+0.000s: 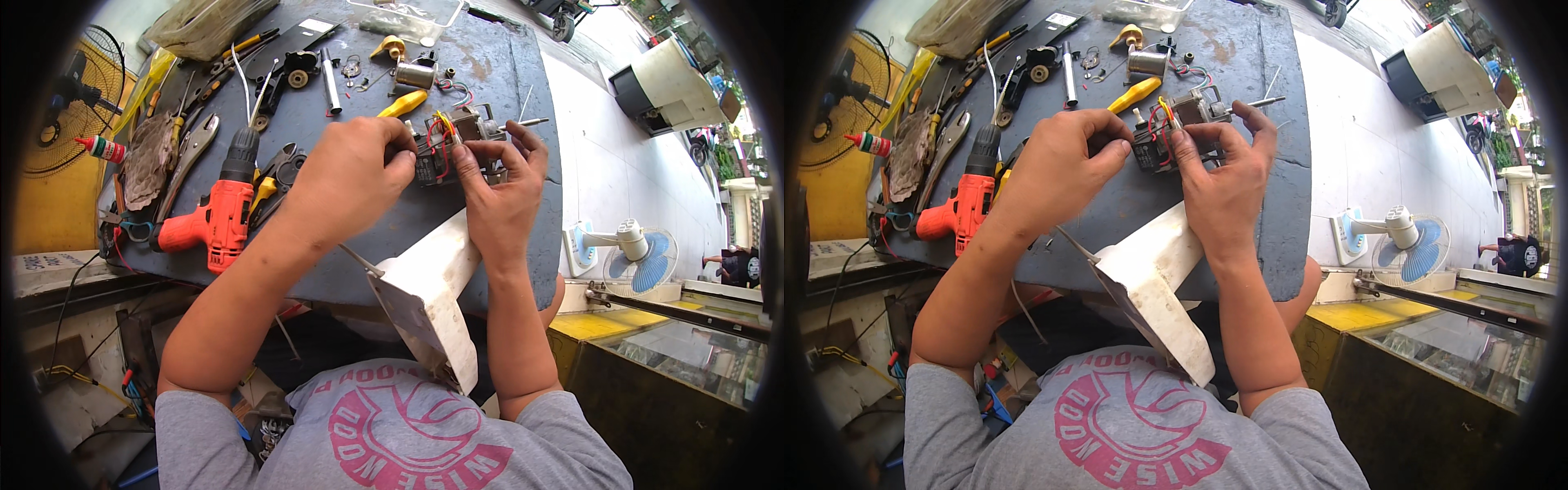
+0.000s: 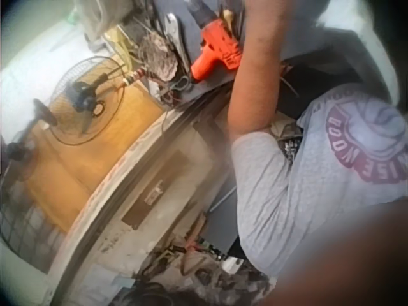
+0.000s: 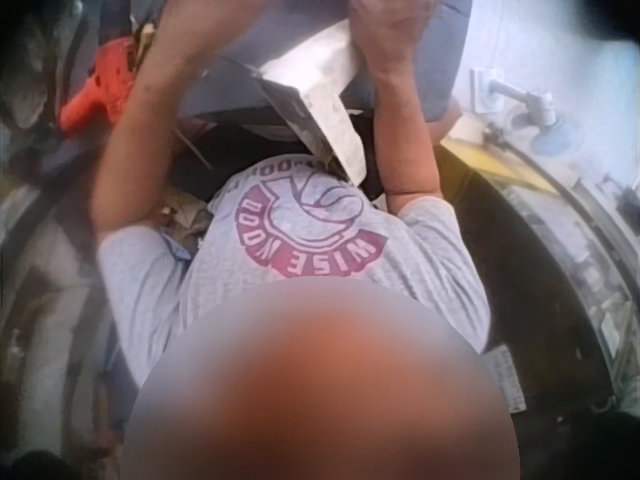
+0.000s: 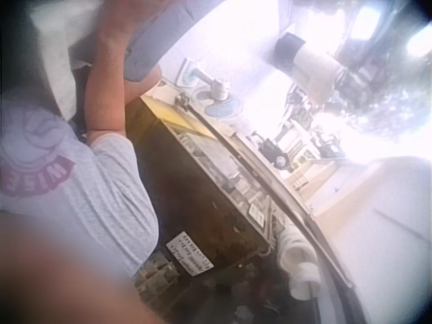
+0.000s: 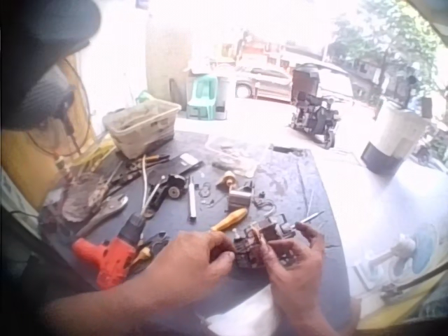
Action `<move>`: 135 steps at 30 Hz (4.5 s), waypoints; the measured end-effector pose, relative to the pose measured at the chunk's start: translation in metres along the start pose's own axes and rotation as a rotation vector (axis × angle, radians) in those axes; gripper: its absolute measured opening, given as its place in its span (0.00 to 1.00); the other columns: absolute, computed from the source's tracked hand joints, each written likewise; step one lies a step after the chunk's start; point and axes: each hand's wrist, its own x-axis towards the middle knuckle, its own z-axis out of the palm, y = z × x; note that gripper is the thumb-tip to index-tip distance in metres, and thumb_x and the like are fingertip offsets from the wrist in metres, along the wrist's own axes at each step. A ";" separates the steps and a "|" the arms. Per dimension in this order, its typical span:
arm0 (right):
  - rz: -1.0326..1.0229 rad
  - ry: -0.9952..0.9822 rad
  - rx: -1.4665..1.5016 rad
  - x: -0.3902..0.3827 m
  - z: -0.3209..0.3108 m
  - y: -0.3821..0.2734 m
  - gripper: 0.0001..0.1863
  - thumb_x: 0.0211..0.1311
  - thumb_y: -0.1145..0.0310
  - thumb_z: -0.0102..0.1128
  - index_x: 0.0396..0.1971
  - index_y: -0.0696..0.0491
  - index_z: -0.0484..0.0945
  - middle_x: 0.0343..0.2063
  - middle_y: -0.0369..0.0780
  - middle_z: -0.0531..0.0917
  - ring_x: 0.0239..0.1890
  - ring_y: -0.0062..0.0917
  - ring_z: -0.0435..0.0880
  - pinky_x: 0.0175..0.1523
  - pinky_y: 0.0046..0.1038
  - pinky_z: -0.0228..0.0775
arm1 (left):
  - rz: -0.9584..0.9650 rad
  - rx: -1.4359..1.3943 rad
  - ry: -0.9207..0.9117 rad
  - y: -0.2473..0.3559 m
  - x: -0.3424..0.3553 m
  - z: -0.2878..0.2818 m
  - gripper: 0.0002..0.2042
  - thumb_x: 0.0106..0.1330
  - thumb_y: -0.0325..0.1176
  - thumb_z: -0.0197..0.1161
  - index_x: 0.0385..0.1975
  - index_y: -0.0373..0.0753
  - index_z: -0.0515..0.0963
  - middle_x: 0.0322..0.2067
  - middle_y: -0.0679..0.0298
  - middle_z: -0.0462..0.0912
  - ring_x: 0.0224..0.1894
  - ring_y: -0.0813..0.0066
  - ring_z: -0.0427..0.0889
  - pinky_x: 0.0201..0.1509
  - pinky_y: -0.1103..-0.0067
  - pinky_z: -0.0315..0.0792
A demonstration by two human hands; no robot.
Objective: The person disassembles a small white electrical appliance, likely a fan, using a cordless drill and screwdriver. They remove screws, separate the housing, inspect internal wiring and components, and reassemble the unit by securing the casing with screws and applying adhesive to a mounting point.
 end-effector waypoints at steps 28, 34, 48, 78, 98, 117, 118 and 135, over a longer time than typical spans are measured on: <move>0.055 -0.012 0.112 -0.001 0.000 -0.001 0.11 0.64 0.63 0.80 0.38 0.56 0.91 0.62 0.50 0.76 0.64 0.46 0.80 0.68 0.43 0.73 | 0.076 -0.239 0.005 -0.019 0.011 0.012 0.07 0.66 0.26 0.73 0.40 0.33 0.88 0.34 0.65 0.90 0.37 0.79 0.84 0.44 0.78 0.77; 0.046 -0.004 0.100 0.000 -0.001 -0.001 0.11 0.64 0.63 0.80 0.38 0.56 0.91 0.62 0.50 0.76 0.63 0.46 0.80 0.68 0.43 0.73 | -0.013 -0.251 -0.005 -0.016 0.009 0.015 0.06 0.65 0.25 0.72 0.39 0.31 0.87 0.34 0.59 0.91 0.39 0.74 0.88 0.49 0.75 0.80; 0.062 0.008 0.115 -0.002 -0.005 -0.003 0.12 0.64 0.63 0.79 0.35 0.58 0.90 0.62 0.50 0.76 0.62 0.46 0.80 0.65 0.42 0.74 | -0.106 -0.254 -0.064 -0.019 0.023 0.014 0.07 0.66 0.23 0.75 0.41 0.34 0.87 0.34 0.69 0.88 0.37 0.83 0.82 0.43 0.80 0.76; 0.072 0.004 0.165 -0.003 -0.004 0.003 0.09 0.60 0.68 0.79 0.31 0.55 0.87 0.61 0.47 0.77 0.62 0.45 0.79 0.65 0.44 0.74 | -0.034 0.016 -0.235 -0.004 0.057 -0.003 0.07 0.70 0.28 0.72 0.42 0.30 0.87 0.27 0.69 0.84 0.31 0.85 0.77 0.37 0.81 0.72; 0.111 0.007 0.214 -0.003 -0.006 0.002 0.11 0.60 0.70 0.80 0.33 0.58 0.83 0.59 0.49 0.77 0.60 0.46 0.81 0.64 0.45 0.75 | -0.054 0.175 -0.304 0.017 0.057 -0.002 0.11 0.69 0.33 0.77 0.41 0.31 0.90 0.35 0.59 0.91 0.35 0.77 0.86 0.40 0.74 0.78; 0.042 0.062 0.153 -0.003 -0.003 0.000 0.12 0.61 0.69 0.80 0.40 0.54 0.86 0.61 0.50 0.76 0.59 0.48 0.84 0.60 0.45 0.80 | 0.229 0.424 -0.056 0.017 0.034 -0.015 0.08 0.69 0.33 0.72 0.40 0.35 0.89 0.34 0.54 0.88 0.39 0.56 0.87 0.46 0.65 0.78; 0.022 0.062 0.143 -0.002 -0.003 0.000 0.13 0.61 0.69 0.80 0.41 0.54 0.85 0.61 0.51 0.75 0.60 0.49 0.83 0.61 0.46 0.79 | 0.244 0.392 -0.065 0.016 0.037 -0.013 0.08 0.68 0.35 0.73 0.39 0.36 0.89 0.34 0.54 0.88 0.41 0.53 0.86 0.48 0.62 0.77; -0.006 0.156 0.075 -0.003 0.001 0.000 0.40 0.56 0.69 0.84 0.64 0.57 0.67 0.61 0.50 0.70 0.66 0.46 0.73 0.70 0.44 0.70 | 0.650 0.381 -0.120 0.026 0.070 -0.010 0.09 0.63 0.32 0.76 0.42 0.43 0.90 0.52 0.60 0.86 0.58 0.54 0.81 0.63 0.64 0.75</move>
